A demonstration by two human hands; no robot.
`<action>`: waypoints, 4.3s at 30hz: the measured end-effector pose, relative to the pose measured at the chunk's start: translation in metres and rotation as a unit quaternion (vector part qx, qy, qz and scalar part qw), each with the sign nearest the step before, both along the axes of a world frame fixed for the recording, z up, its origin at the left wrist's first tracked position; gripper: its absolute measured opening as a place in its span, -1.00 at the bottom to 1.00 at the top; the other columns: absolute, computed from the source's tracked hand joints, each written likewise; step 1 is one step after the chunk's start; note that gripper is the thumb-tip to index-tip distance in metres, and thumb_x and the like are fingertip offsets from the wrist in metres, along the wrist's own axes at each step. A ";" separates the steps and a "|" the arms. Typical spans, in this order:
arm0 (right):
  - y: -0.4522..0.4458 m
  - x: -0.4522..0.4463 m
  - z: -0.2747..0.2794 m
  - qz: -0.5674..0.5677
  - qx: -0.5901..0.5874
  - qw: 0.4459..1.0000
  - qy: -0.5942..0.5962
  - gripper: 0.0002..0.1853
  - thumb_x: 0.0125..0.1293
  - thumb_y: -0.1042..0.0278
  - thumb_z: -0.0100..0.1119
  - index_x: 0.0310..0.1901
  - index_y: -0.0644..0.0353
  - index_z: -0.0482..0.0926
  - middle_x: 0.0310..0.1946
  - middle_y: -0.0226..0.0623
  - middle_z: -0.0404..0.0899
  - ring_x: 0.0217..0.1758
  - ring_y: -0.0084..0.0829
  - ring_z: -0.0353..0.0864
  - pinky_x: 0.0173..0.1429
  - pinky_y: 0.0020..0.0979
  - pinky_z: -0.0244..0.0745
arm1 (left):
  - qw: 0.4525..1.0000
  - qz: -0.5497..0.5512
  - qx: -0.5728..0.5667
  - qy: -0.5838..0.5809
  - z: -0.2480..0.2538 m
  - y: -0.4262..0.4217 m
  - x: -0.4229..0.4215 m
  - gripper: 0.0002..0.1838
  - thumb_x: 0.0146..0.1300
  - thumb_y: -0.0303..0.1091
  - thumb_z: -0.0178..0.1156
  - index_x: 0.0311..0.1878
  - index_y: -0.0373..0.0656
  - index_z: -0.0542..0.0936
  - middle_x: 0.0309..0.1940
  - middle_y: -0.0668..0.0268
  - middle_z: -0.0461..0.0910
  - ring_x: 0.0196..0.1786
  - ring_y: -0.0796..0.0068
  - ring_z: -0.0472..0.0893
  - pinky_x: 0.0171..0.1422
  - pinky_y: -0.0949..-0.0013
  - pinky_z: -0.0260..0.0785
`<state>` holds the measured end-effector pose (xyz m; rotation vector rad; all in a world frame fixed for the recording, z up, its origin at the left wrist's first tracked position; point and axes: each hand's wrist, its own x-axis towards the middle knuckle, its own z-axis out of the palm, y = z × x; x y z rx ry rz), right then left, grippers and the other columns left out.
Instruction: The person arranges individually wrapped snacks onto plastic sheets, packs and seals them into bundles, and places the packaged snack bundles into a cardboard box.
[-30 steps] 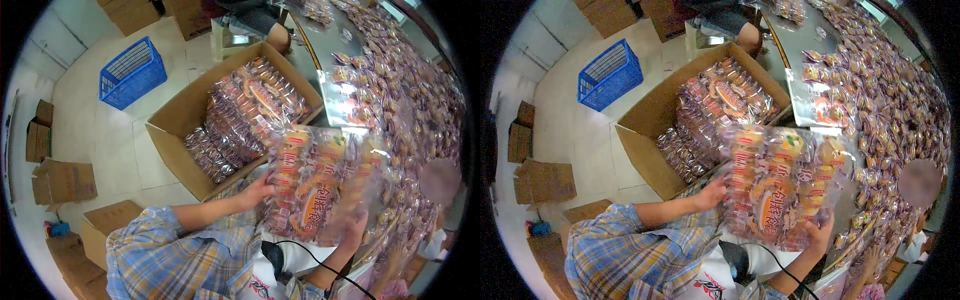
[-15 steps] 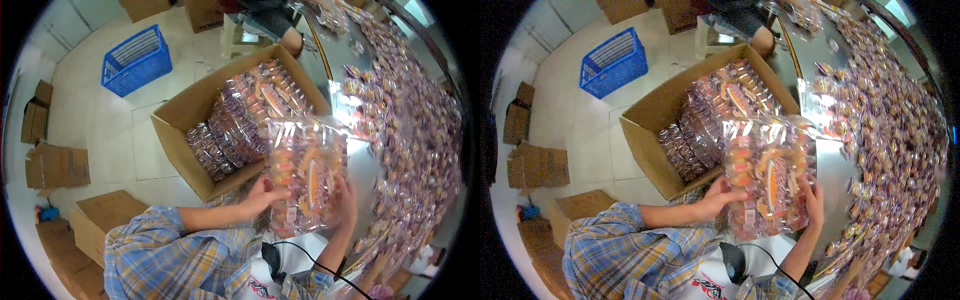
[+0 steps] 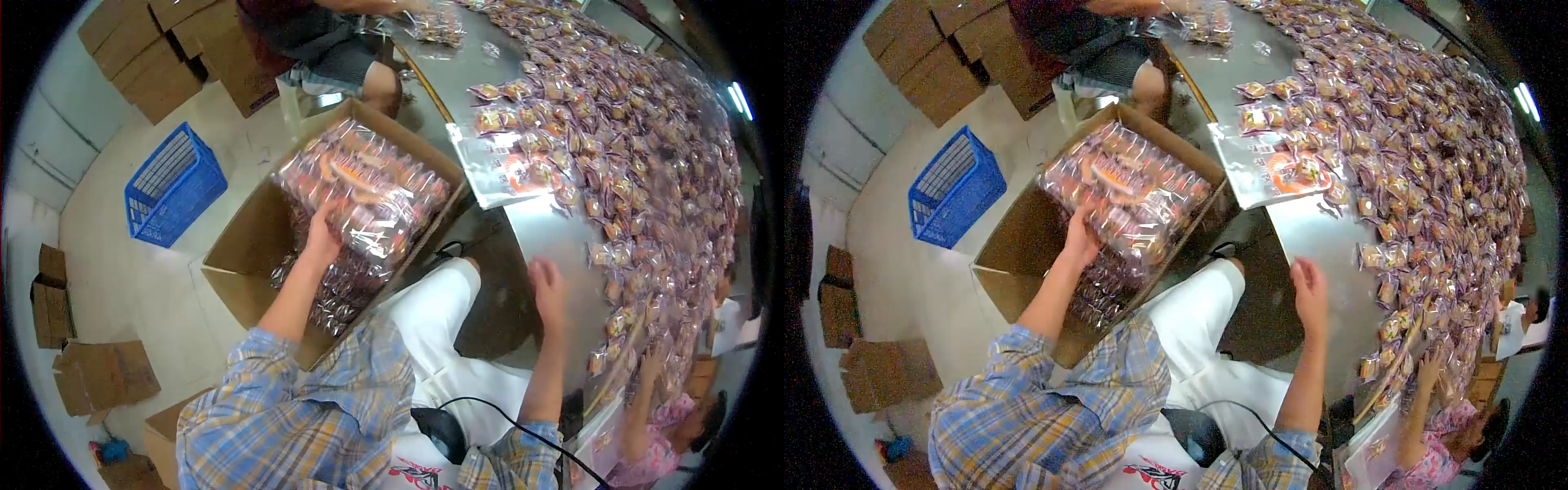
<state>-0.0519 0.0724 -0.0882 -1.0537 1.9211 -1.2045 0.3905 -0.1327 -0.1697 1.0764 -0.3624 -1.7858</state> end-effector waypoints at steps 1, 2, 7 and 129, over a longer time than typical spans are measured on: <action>0.016 -0.019 -0.031 -0.026 -0.016 0.999 0.040 -0.73 0.60 0.26 0.19 0.13 0.26 0.65 -0.09 -0.37 0.69 -0.08 -0.54 0.60 0.06 -0.47 0.52 | 1.000 0.001 0.008 -0.013 -0.004 -0.004 -0.005 -0.53 0.40 -0.01 0.18 0.28 -0.01 0.59 0.02 0.34 0.68 0.01 0.32 0.66 0.01 0.06 0.66; 0.031 -0.035 -0.052 -0.053 -0.045 0.996 0.052 -0.75 0.57 0.29 0.21 0.09 0.27 0.67 -0.11 -0.37 0.68 -0.11 -0.54 0.59 0.04 -0.46 0.52 | 0.999 0.038 -0.024 -0.016 0.009 0.001 -0.016 -0.58 0.44 0.00 0.13 0.25 0.05 0.58 0.01 0.31 0.69 0.00 0.31 0.70 0.07 -0.01 0.65; 0.069 -0.052 -0.075 -0.106 -0.056 0.977 0.174 -0.88 0.43 0.44 0.29 -0.09 0.27 0.70 -0.24 -0.33 0.64 -0.23 -0.49 0.59 -0.07 -0.44 0.52 | 0.998 -0.014 -0.036 -0.059 -0.010 -0.009 -0.020 -0.42 0.50 0.07 0.10 0.41 -0.11 0.46 0.18 0.31 0.64 0.15 0.30 0.66 0.25 0.06 0.53; 0.161 -0.005 -0.050 -0.125 0.130 0.853 0.490 -0.12 0.09 0.34 0.34 0.54 0.11 0.35 0.59 -0.09 0.29 0.69 -0.05 0.18 0.72 0.04 0.03 | 0.478 -0.179 -0.400 -0.761 0.044 -0.042 -0.122 -0.31 0.47 0.21 0.11 0.57 0.15 0.44 0.64 -0.03 0.21 0.70 -0.05 0.11 0.71 -0.38 -0.28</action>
